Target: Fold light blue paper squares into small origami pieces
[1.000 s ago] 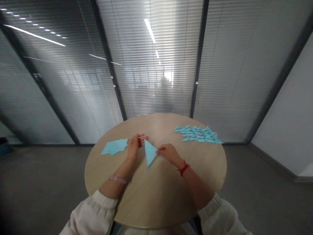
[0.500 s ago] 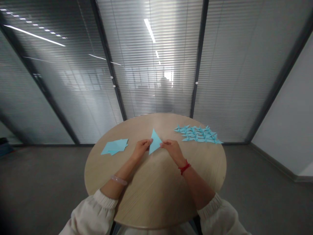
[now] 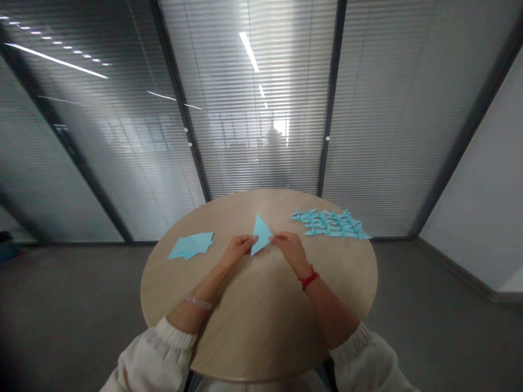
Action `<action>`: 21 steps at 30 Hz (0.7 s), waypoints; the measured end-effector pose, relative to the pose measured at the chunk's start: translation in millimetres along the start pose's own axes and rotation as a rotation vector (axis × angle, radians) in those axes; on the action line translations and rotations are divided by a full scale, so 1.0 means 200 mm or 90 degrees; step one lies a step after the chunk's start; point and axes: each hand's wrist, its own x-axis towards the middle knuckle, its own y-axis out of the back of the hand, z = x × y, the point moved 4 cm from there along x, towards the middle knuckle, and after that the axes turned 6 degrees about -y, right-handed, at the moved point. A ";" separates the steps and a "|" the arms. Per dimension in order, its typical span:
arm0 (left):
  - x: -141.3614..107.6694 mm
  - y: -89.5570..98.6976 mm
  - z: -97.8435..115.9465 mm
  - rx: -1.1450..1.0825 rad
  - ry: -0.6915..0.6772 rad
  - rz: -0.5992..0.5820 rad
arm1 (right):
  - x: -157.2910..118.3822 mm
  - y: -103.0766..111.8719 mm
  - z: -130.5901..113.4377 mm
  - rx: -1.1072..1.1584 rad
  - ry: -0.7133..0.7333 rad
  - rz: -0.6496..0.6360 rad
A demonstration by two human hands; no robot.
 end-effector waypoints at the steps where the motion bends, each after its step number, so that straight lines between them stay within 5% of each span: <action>1: 0.00 0.00 0.00 0.004 -0.001 -0.004 | 0.00 0.00 0.00 -0.005 0.004 0.001; 21: -0.02 -0.03 -0.12 -0.197 0.146 -0.046 | 0.00 0.03 -0.02 -0.040 -0.002 0.053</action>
